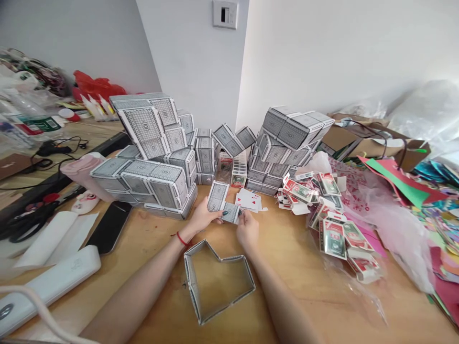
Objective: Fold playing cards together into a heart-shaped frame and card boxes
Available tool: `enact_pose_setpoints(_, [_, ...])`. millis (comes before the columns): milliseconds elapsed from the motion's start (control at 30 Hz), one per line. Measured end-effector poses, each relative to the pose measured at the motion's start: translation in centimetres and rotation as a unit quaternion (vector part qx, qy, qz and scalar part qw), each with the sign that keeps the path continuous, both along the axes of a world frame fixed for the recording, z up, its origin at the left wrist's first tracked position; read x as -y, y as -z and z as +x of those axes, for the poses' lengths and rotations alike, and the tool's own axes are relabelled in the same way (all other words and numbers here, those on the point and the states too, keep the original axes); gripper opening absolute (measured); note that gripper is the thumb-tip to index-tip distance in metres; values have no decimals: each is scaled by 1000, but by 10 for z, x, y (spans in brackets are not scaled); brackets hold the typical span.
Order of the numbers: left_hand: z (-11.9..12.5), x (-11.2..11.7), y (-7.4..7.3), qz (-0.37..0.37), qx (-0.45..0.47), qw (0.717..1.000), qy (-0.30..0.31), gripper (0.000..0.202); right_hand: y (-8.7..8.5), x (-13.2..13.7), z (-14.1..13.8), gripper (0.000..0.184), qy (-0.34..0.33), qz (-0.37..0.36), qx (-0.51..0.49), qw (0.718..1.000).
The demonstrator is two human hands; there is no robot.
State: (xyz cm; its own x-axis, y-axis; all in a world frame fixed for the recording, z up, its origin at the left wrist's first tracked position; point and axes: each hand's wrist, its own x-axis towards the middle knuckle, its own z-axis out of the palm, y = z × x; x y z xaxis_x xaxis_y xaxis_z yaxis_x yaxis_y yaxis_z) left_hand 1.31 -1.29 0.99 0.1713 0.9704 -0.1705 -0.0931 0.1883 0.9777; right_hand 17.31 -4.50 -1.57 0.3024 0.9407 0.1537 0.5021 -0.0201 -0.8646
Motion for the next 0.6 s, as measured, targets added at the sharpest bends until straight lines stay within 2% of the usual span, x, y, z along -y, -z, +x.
enact_pose_setpoints(133, [0, 0, -2, -12, 20, 1000, 2, 42, -6, -4, 6, 29, -57, -1, -132, 990])
enact_pose_setpoints(267, [-6, 0, -6, -37, 61, 996, 48, 30, -10, -4, 15, 34, -101, -30, -241, 965])
enact_pose_setpoints(400, [-11, -2, -9, -65, 67, 991, 99, 29, -8, -3, 19, 34, -129, -31, -234, 963])
enact_pose_setpoints(600, [-8, -1, -9, -50, 14, 995, 81, 37, 0, -4, 13, 35, -110, 21, -145, 983])
